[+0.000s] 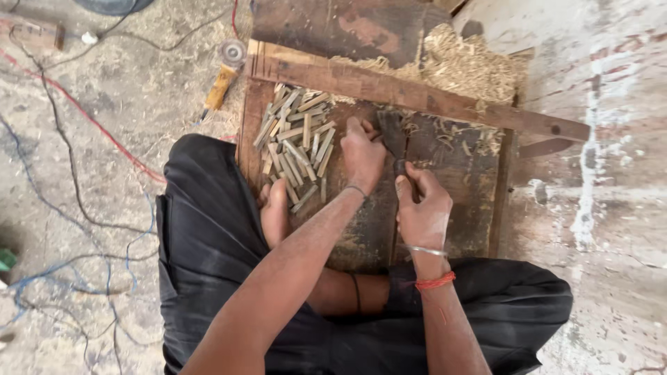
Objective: The person sits cross-legged on the floor and whittles small wooden sticks with a knife, shaving each piece over a low wooden work board. Finished sticks are added to a growing pile beside the work area, and wood shavings collect on the board.
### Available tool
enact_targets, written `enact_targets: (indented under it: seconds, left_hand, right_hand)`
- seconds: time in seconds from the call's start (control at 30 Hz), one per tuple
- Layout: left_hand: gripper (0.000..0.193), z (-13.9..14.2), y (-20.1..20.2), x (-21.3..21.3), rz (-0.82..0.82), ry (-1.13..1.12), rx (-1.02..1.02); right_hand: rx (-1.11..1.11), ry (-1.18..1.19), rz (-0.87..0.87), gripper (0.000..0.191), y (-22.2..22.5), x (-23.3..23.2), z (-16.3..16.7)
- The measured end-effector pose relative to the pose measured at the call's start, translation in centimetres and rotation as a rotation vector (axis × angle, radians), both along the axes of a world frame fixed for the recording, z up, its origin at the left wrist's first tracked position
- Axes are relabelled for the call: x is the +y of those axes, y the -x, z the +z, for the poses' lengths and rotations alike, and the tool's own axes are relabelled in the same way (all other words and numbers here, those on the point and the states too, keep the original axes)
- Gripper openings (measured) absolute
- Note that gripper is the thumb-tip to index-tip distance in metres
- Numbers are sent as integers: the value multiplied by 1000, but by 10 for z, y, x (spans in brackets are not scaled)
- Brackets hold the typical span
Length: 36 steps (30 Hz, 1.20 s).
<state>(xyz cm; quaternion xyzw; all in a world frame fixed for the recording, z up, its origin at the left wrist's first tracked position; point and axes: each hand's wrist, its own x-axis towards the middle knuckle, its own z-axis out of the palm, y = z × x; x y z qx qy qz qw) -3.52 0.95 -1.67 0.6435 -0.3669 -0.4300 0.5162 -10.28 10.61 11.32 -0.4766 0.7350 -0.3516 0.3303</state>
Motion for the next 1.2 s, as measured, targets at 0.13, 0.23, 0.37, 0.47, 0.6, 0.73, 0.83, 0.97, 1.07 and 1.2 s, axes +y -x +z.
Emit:
enact_targets:
  seconds: [0.13, 0.23, 0.37, 0.47, 0.6, 0.73, 0.83, 0.97, 1.07, 1.2]
  left_hand:
    - [21, 2, 0, -6, -15, -33, 147]
    - [24, 0, 1, -9, 45, 52, -17]
    - [23, -4, 2, -9, 21, 6, -8]
    - [22, -4, 1, -7, 22, 26, -18]
    - [24, 5, -2, -1, 17, -15, -103]
    - [19, 13, -7, -3, -62, -130, -26]
    - [18, 11, -12, -6, -127, -36, 107]
    - [21, 2, -14, -10, -114, 30, 107]
    - [20, -2, -5, -12, -25, 1, -40]
    - [21, -4, 2, -12, 16, 17, 5]
  right_hand:
    - [-87, -69, -56, 30, -3, 3, 7]
    - [-82, -72, -50, 31, -11, 10, 18]
    - [-101, -92, -53, 32, -11, 26, 29]
    - [-114, -62, -53, 32, -8, 24, 20]
    - [30, 108, -32, 26, -10, -1, -4]
    - [-68, -47, -95, 28, -7, -7, -3]
    - [-119, -36, -97, 28, -11, 0, 6]
    - [-96, -35, -92, 29, -19, -4, 8]
    - [-104, -66, -102, 31, -15, -8, 7]
    - [-92, -87, -63, 31, -10, 0, 14]
